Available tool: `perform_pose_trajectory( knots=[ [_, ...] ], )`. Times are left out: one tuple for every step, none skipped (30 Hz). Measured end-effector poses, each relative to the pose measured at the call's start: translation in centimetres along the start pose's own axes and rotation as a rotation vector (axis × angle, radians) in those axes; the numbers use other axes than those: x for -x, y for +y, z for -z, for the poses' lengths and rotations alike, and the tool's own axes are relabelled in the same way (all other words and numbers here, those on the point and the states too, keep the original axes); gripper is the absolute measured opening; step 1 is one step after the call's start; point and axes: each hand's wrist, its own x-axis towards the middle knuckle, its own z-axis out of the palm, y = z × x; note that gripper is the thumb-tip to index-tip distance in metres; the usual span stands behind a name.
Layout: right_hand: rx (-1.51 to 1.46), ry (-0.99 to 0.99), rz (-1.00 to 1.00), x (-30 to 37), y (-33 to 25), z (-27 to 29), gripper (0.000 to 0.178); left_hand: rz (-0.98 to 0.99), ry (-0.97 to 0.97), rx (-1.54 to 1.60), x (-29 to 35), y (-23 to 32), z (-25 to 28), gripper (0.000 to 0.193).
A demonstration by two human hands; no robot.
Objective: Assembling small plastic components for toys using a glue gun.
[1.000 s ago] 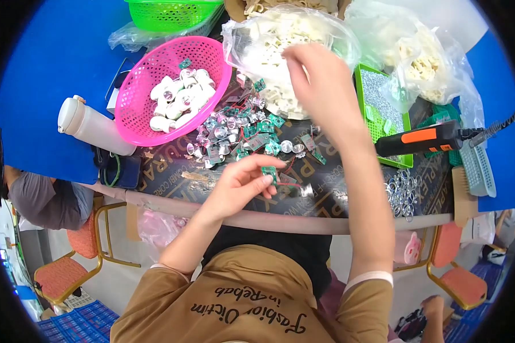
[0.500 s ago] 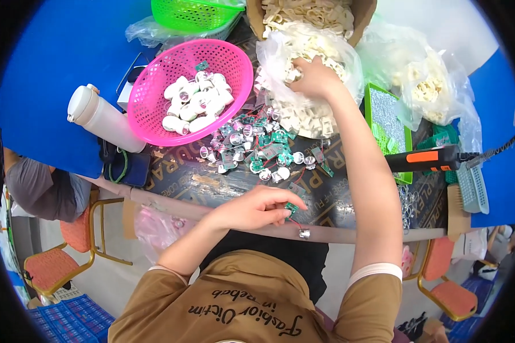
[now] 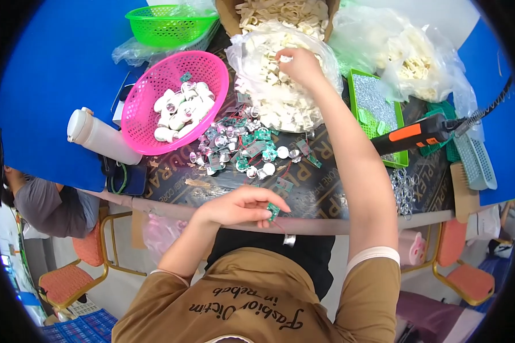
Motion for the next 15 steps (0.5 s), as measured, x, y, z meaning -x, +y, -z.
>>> perform_pose_trajectory(
  knots=[
    [-0.069,0.022,-0.034,-0.1,-0.9,0.1,0.021,-0.013,0.019,0.128,0.4,-0.3,0.0,0.029],
    [-0.13,0.05,-0.075,-0.1,-1.4,0.7,0.021,-0.048,0.007,0.185,0.6,-0.3,0.1,0.028],
    [-0.178,0.143,0.036,-0.6,-0.7,0.6,0.019,-0.083,-0.004,0.241,0.7,-0.2,0.3,0.028],
    [-0.325,0.111,-0.065,-0.6,-1.1,1.1,0.018,-0.105,0.007,0.239,0.9,-0.7,0.7,0.028],
    [-0.471,0.081,-0.164,-0.8,-2.4,2.1,0.017,-0.1,-0.002,0.245,1.0,-0.8,0.8,0.028],
    [-0.588,0.078,-0.262,-0.3,-4.0,3.0,0.017,-0.092,0.021,0.226,1.2,-0.9,0.9,0.028],
    [-0.56,0.097,-0.236,-0.4,-4.1,3.0,0.018,-0.086,0.04,0.205,1.1,-0.9,0.8,0.027],
    [-0.533,0.115,-0.212,-0.5,-4.1,3.0,0.019,-0.069,0.032,0.186,1.0,-0.7,0.7,0.027],
    [-0.503,0.112,-0.182,-0.2,-4.0,3.2,0.021,-0.067,0.028,0.191,0.8,-0.7,0.5,0.027],
    [-0.526,0.128,-0.223,-0.3,-3.4,3.2,0.02,-0.013,0.018,0.146,0.8,-0.5,0.5,0.027],
    [-0.549,0.146,-0.265,-0.6,-2.9,3.1,0.02,0.042,0.006,0.1,0.7,-0.5,0.5,0.027],
    [-0.508,0.205,-0.172,-0.8,-2.4,2.7,0.019,0.056,0.018,0.061,0.5,-0.7,0.6,0.027],
    [-0.531,0.188,-0.19,-1.1,-1.9,2.3,0.018,0.074,0.036,0.027,0.4,-1.1,0.7,0.027],
    [-0.549,0.173,-0.215,-0.9,-1.6,2.2,0.017,0.071,0.054,-0.041,0.4,-1.1,0.5,0.027],
    [-0.699,0.162,-0.217,-1.1,-1.5,2.2,0.024,0.064,0.08,-0.111,0.1,-1.0,0.4,0.027]
  ],
)
